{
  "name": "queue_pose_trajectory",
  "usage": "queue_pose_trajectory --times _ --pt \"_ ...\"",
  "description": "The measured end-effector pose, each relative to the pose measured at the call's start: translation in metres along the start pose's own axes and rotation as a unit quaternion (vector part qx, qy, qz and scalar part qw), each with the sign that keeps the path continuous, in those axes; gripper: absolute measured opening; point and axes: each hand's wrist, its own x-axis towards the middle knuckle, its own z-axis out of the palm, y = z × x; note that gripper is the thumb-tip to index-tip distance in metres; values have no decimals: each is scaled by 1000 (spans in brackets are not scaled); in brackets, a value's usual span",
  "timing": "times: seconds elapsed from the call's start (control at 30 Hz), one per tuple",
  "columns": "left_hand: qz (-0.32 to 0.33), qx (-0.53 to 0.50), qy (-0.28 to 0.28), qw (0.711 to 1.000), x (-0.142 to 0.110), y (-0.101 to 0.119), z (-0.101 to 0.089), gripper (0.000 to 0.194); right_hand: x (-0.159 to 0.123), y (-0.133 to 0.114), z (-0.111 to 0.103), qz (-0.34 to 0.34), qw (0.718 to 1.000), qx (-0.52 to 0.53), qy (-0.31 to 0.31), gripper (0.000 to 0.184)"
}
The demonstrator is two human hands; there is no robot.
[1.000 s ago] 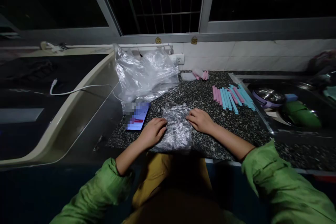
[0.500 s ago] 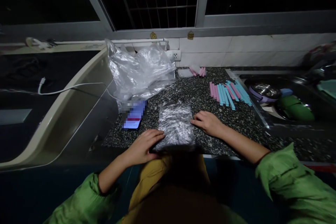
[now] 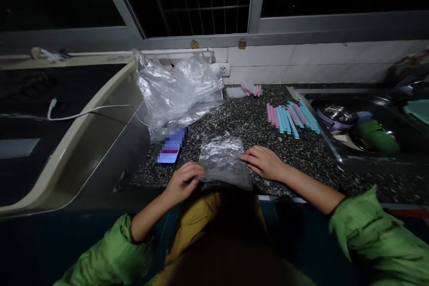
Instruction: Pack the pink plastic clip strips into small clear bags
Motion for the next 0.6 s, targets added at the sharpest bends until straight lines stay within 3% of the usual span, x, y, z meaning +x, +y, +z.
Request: queue_pose_trajectory --times 0.17,0.27,0.37,0.43,0.6 --pt "-8 -30 35 999 7 -2 2 20 4 -6 7 28 996 67 42 24" --pt "10 -2 -12 1000 8 -6 -2 20 6 -8 14 42 989 116 83 19" --pt "0 76 -80 994 10 -14 -6 45 6 -8 18 59 980 159 108 19" --pt "-14 118 -100 988 14 -18 -6 50 6 -7 19 77 975 179 110 19" --pt "-34 105 -105 988 28 -21 8 25 6 -3 17 129 965 215 73 25"
